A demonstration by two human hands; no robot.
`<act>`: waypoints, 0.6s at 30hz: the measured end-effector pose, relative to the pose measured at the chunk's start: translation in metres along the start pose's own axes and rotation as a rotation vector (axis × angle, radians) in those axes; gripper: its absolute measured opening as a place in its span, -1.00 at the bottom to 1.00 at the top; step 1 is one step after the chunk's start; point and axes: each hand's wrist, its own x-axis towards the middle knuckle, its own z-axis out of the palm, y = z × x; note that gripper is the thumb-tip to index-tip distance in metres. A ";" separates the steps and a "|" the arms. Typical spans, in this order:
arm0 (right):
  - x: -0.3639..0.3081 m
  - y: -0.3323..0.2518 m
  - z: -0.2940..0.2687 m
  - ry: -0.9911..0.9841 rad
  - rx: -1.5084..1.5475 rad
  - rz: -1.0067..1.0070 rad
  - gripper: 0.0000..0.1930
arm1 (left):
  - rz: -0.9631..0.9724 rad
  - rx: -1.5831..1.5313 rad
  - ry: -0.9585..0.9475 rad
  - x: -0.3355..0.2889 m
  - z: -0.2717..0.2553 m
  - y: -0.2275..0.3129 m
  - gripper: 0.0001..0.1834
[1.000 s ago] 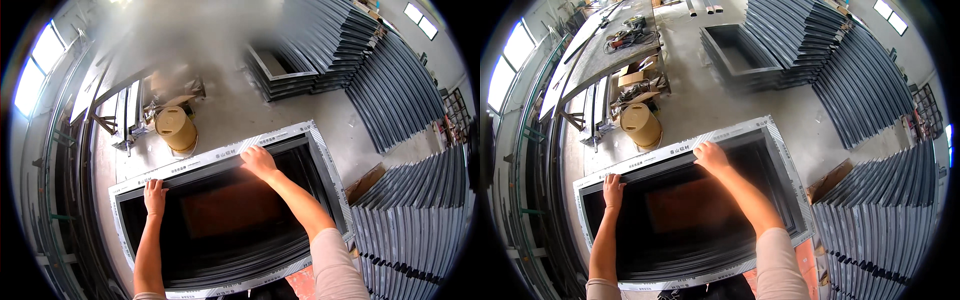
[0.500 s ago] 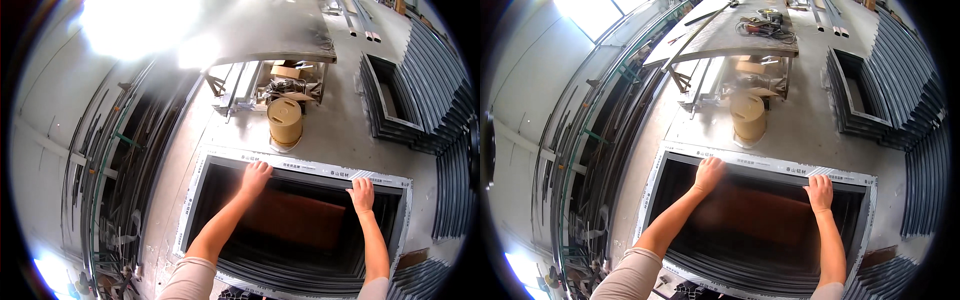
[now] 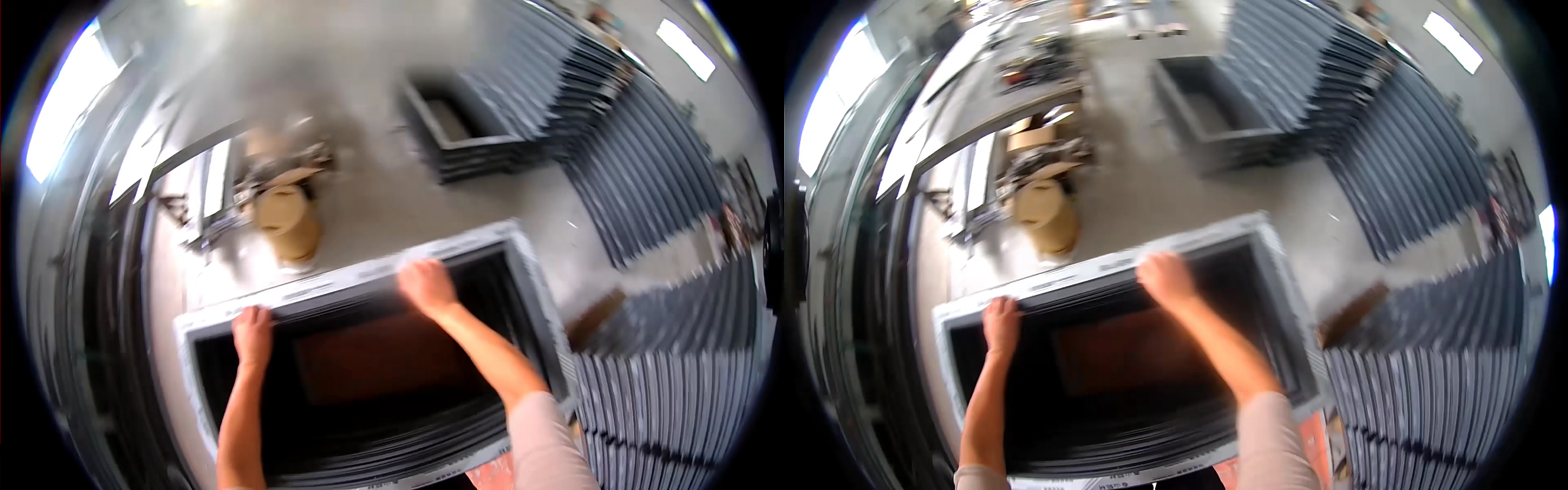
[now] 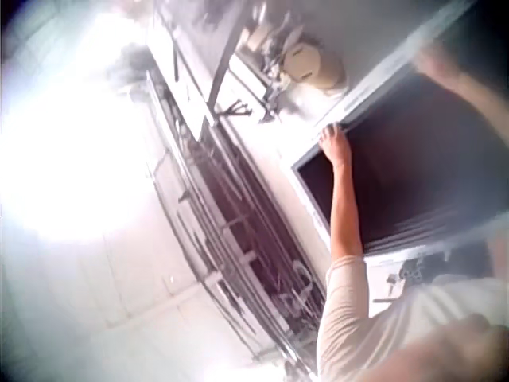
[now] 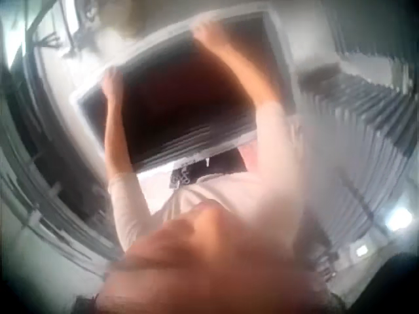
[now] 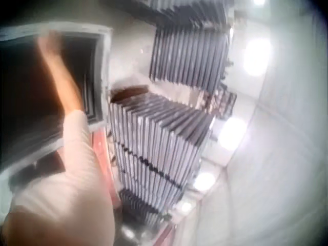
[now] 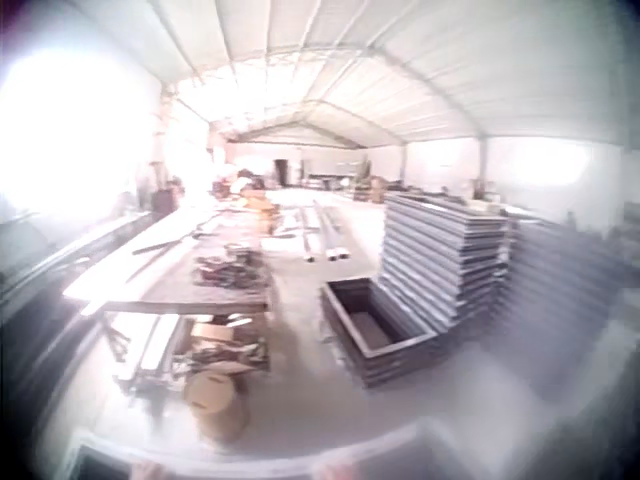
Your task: The person fits metal strips into window frames by hand, stacks the window frames, and retrieves more metal pieces from the floor.
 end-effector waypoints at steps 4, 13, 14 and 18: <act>-0.013 0.009 -0.007 0.010 -0.233 -0.066 -0.94 | 0.019 -0.054 0.043 0.009 0.009 0.013 -0.63; -0.015 0.010 -0.021 0.029 -0.306 -0.055 -0.87 | 0.069 -0.128 -0.035 0.011 0.000 0.010 -0.71; -0.014 0.010 -0.022 0.020 -0.281 -0.059 -0.83 | 0.078 -0.139 -0.051 0.011 -0.002 0.008 -0.73; -0.011 0.013 -0.028 0.001 -0.194 0.056 -0.76 | -0.047 -0.221 0.034 0.017 0.002 0.002 -0.91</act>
